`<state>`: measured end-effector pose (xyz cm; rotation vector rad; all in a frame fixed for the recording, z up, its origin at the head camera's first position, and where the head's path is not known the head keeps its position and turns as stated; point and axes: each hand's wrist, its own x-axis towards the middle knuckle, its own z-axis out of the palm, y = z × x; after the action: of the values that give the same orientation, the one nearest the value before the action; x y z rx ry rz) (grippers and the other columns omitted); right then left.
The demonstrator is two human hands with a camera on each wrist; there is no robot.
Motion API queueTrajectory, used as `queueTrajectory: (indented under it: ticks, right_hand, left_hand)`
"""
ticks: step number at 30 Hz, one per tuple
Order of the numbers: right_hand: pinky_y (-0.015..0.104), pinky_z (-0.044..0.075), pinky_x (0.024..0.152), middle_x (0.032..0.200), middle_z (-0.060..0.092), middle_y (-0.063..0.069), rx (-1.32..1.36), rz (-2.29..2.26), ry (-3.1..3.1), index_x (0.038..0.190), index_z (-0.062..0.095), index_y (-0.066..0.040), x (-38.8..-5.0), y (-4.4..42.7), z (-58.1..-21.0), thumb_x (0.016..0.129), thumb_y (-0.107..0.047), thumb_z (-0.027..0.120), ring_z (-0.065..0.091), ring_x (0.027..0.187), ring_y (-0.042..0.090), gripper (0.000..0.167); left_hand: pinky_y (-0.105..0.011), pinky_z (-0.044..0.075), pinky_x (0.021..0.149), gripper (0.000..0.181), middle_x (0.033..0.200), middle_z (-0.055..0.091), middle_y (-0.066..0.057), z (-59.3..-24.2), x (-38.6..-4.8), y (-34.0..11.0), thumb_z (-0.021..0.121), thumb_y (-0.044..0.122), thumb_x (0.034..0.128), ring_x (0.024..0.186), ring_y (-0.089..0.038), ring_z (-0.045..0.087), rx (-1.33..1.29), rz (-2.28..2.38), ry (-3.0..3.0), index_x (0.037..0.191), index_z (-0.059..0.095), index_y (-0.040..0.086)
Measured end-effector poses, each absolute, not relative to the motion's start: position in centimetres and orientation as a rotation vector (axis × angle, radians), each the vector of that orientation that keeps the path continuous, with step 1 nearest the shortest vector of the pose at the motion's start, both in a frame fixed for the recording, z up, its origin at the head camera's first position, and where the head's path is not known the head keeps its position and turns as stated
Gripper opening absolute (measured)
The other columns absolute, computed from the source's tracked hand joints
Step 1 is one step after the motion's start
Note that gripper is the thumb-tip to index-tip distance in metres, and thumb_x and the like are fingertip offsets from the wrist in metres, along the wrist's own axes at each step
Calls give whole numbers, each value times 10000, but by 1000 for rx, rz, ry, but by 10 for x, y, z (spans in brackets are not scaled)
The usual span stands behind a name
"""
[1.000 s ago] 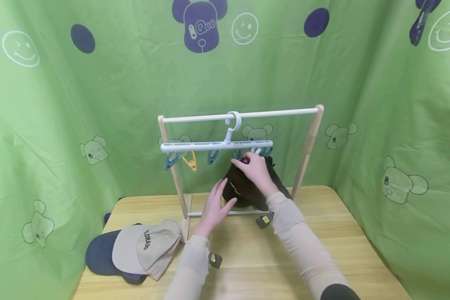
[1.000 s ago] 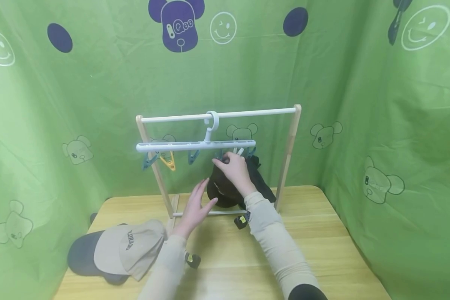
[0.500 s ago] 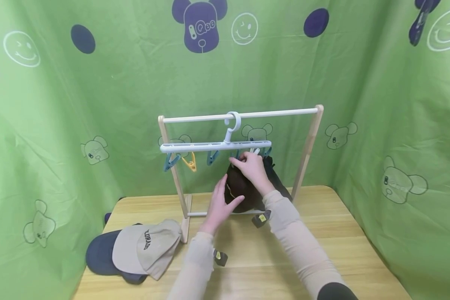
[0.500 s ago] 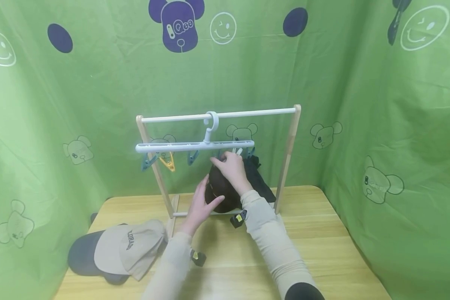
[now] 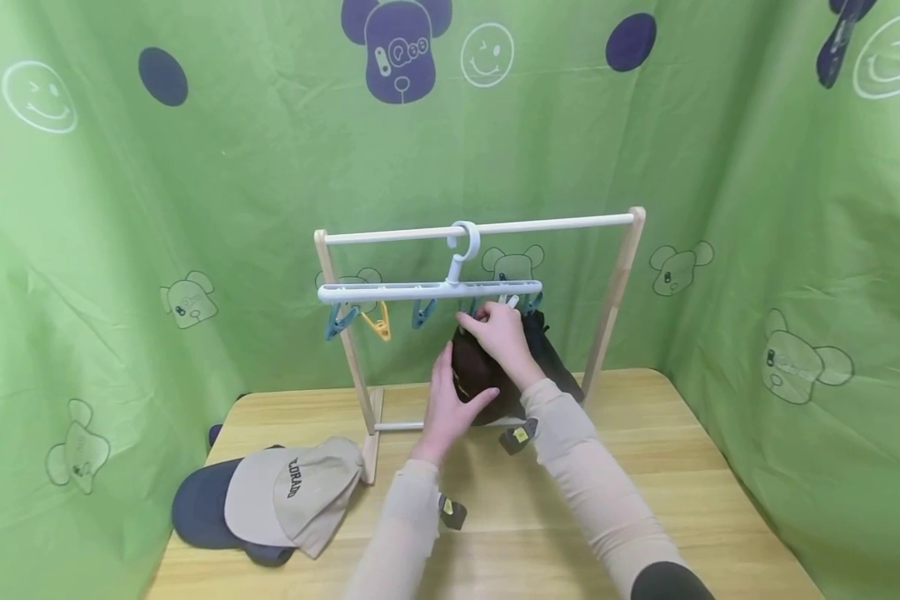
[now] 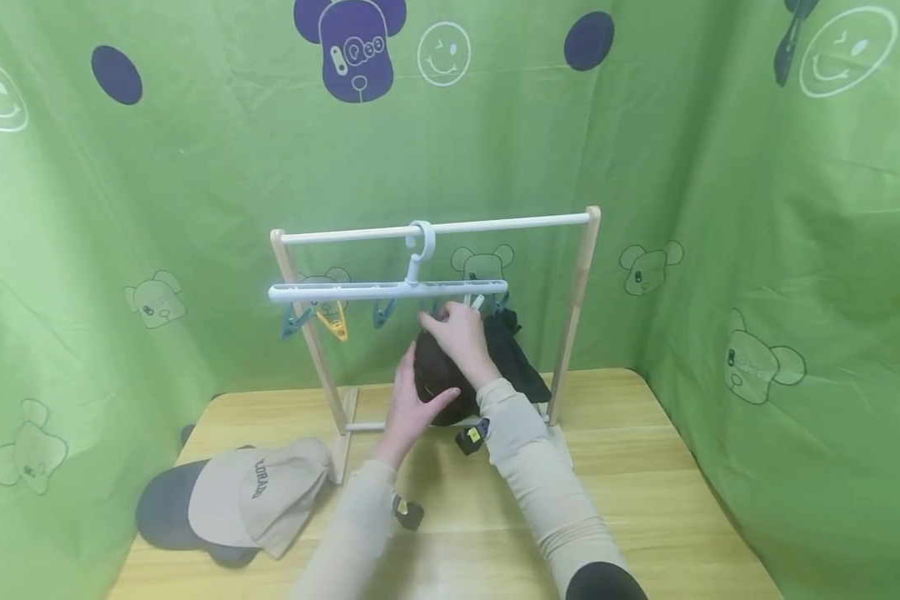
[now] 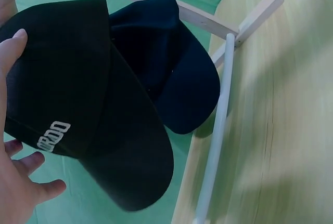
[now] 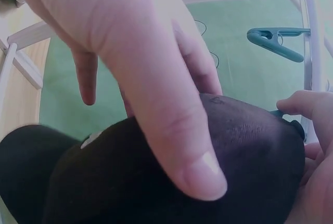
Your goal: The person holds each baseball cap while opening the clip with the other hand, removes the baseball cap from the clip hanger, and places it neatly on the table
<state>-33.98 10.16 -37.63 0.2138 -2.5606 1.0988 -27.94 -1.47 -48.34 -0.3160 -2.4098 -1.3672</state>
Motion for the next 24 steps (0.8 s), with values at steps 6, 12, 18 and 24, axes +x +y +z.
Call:
queueTrajectory:
  ticks: [6, 12, 18, 24]
  right_hand:
    - [305, 446, 616, 733, 686, 120, 229, 1111, -2552, 743, 655, -40, -339, 100, -375, 842, -348, 673, 590, 677, 266, 324]
    - [262, 396, 575, 652, 635, 84, 255, 1125, -2527, 683, 620, -49, -339, 99, -375, 830, -317, 671, 547, 629, 234, 309]
    - [245, 373, 562, 613, 597, 48, 257, 1144, -2523, 657, 598, -65, -338, 99, -374, 823, -305, 673, 521, 612, 213, 302]
    - [234, 361, 550, 593, 564, 20, 270, 1162, -2518, 644, 580, -71, -338, 99, -373, 817, -304, 666, 500, 603, 193, 303]
  left_hand:
    - [-427, 357, 1160, 982, 1526, 354, -147, -483, -282, -15, 783, 441, 768, 1407, -277, 378, -302, -1312, -2328, 1525, 247, 122]
    - [-442, 401, 1119, 952, 1471, 387, -160, -481, -283, -16, 804, 406, 746, 1343, -302, 438, -257, -1278, -2311, 1494, 292, 118]
    - [-462, 438, 1071, 933, 1418, 410, -146, -485, -288, -20, 813, 390, 733, 1271, -313, 489, -225, -1231, -2317, 1487, 319, 150]
    - [-465, 445, 1054, 855, 1370, 428, -159, -489, -293, -23, 799, 285, 760, 1230, -319, 501, -249, -1251, -2255, 1475, 351, 149]
